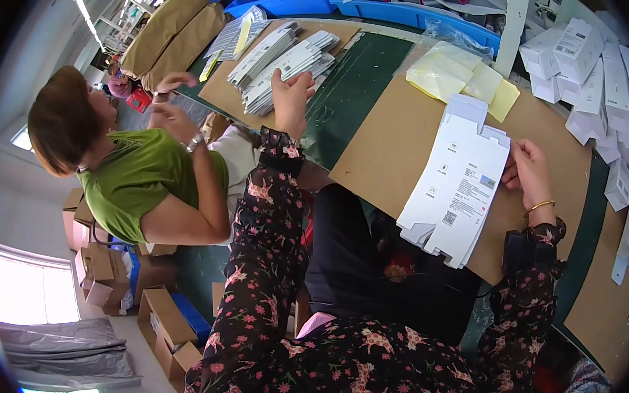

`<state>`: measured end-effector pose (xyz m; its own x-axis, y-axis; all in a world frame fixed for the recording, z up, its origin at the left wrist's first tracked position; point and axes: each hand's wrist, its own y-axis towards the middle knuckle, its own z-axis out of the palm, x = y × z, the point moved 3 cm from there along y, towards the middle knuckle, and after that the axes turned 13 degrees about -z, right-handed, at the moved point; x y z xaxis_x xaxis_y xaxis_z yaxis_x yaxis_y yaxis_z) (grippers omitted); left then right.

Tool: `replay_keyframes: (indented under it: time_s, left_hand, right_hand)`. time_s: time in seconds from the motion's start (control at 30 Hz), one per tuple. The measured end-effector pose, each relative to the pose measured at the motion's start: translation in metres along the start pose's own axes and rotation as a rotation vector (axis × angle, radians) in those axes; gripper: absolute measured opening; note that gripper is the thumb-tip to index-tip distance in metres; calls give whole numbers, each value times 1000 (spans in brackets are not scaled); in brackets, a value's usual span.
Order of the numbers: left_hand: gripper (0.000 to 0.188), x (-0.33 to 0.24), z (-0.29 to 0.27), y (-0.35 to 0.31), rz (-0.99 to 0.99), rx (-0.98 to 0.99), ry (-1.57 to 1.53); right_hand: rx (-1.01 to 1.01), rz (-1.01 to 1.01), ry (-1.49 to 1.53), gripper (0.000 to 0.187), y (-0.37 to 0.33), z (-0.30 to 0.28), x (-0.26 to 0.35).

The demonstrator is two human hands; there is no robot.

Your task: The person sorts through a stack of cardboard boxes by hand, fans them out, and sets them down. They then peel stickers from a sheet and apply them one at a time to the back of each box.

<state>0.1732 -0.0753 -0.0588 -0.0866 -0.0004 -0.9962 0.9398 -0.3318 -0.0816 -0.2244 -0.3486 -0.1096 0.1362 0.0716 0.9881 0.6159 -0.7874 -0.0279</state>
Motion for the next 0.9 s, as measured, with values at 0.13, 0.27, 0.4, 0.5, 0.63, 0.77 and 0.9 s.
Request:
replay_keyframes:
  time_s: [0.13, 0.27, 0.4, 0.5, 0.63, 0.77, 0.9]
  left_hand:
    - [97, 17, 10, -1, -66, 15, -19]
    - [98, 54, 6, 3, -155, 67, -27]
    - [94, 69, 1, 6, -159, 109, -134]
    - [92, 68, 0, 6, -212, 107, -244]
    - [89, 64, 1, 5, -243, 108, -223]
    - [89, 62, 3, 0, -224, 115, -180]
    - [90, 61, 0, 3, -218, 120, -161]
  right_hand:
    - [-2, 4, -13, 26, 1, 1, -1]
    - [5, -7, -24, 25, 1, 0, 0]
    - [-1, -10, -24, 26, 0, 1, -1]
    - [-10, -15, -27, 26, 0, 0, -1]
    - [-5, -19, -29, 27, 0, 1, -2]
    - [5, -17, -25, 28, -1, -1, -1]
    - [5, -15, -28, 28, 0, 0, 0]
